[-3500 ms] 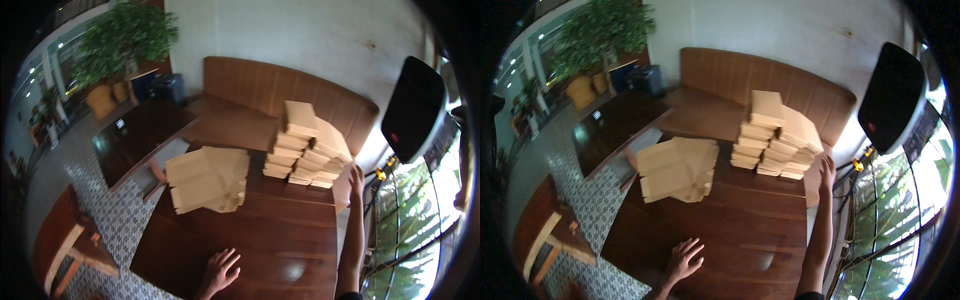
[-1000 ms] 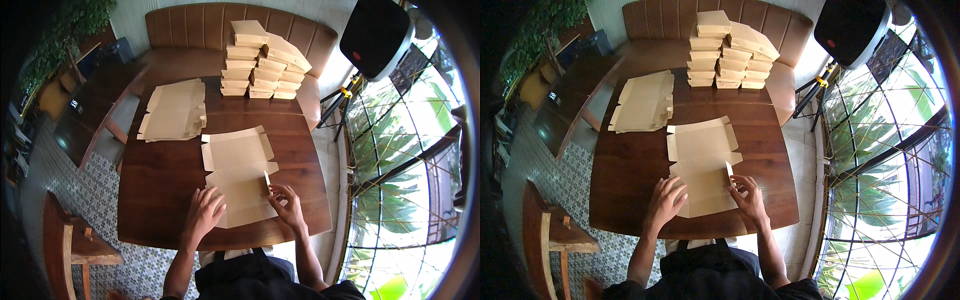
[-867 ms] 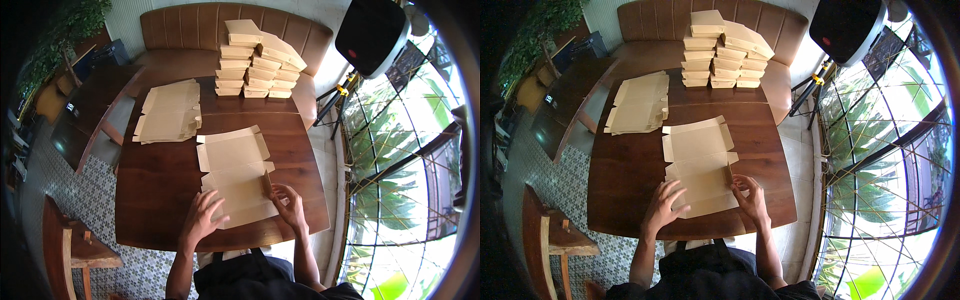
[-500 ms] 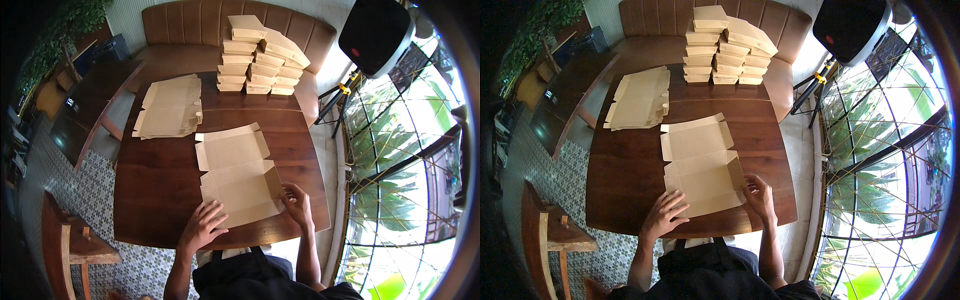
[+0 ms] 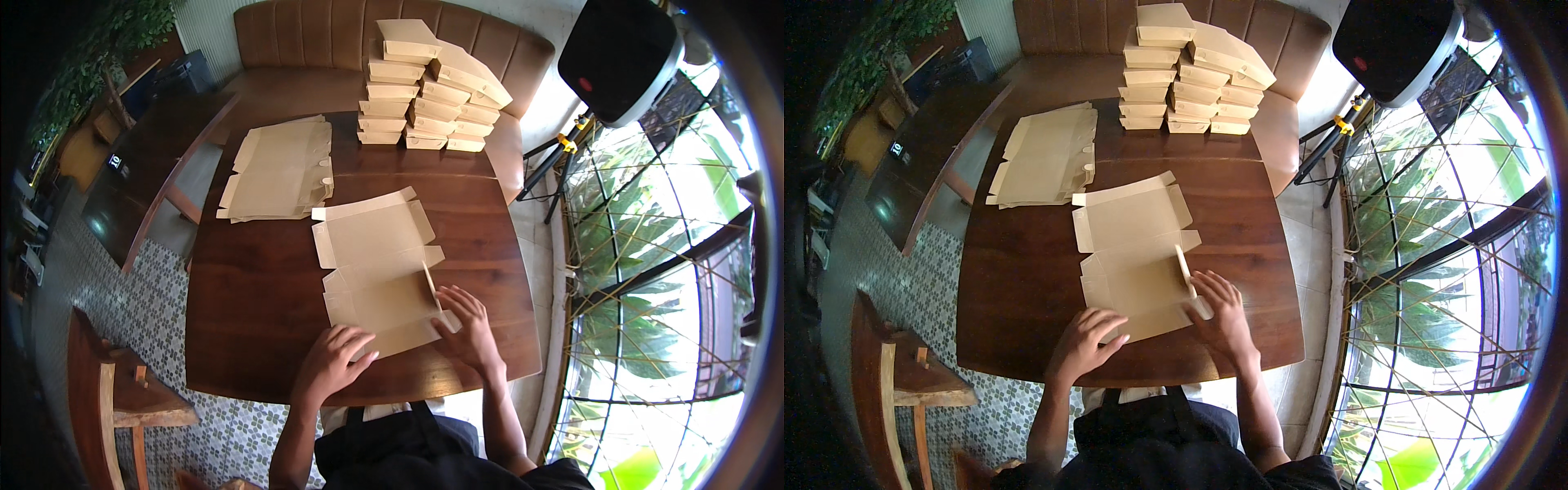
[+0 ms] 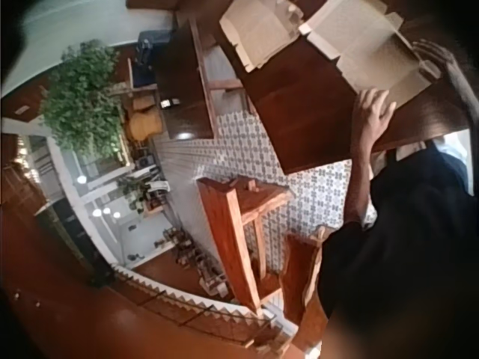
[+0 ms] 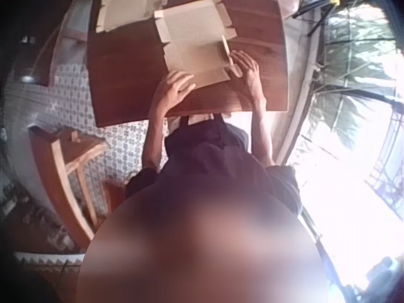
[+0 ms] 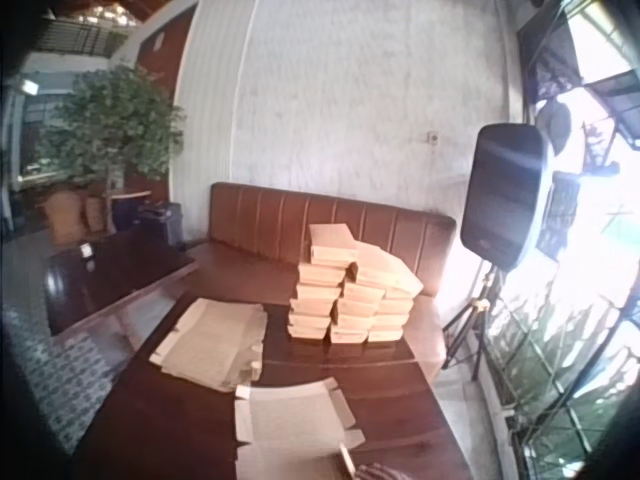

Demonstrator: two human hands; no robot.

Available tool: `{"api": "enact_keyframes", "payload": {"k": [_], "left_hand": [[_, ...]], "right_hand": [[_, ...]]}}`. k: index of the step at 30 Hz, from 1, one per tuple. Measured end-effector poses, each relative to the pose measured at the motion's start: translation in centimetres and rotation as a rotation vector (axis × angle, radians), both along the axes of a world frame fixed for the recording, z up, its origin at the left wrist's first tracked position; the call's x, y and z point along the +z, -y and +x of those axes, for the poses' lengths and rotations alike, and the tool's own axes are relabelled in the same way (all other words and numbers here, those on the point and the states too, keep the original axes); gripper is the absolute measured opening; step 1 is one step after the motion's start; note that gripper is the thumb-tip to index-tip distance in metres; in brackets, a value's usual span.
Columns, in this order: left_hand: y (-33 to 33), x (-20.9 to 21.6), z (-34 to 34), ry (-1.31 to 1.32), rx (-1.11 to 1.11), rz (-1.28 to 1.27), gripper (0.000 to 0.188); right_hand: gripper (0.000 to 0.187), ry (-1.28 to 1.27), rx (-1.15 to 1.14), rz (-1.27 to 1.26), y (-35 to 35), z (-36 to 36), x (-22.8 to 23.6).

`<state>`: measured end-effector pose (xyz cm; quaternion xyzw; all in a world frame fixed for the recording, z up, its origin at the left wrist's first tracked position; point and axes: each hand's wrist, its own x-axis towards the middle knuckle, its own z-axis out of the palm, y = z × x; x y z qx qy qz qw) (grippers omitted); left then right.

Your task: The person assembles flat cardboard boxes by folding the sides and tucking the tabs into slots to form a rectangular container. After completing one box, they place it on a growing stack and begin folding another flat piece.

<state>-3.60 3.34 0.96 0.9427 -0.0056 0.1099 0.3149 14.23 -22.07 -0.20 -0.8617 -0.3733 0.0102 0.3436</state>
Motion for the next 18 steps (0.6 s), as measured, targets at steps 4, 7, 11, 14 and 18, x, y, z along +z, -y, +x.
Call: {"api": "enact_keyframes", "payload": {"k": [4,7,11,14,18], "left_hand": [[0.1,-1.1,5.1,0.025,-0.018,0.071,0.038],[0.3,-2.6,9.9,0.124,-0.021,0.178,0.043],[1.1,-4.1,14.3,0.067,0.007,0.202,0.037],[0.8,-4.4,15.8,0.101,0.07,0.1,0.024],[1.7,-4.4,15.9,0.121,0.149,0.131,0.026]], "right_hand": [[0.061,0.096,0.077,-0.217,-2.7,-2.1,-0.4],[0.063,0.105,0.093,-0.21,-3.3,-2.5,-0.4],[0.065,0.025,0.171,-0.272,-2.0,-0.6,0.3],[0.064,-0.131,0.102,-0.196,-2.2,1.2,0.1],[0.068,0.085,0.013,-0.284,-4.6,2.8,-1.5]]}}
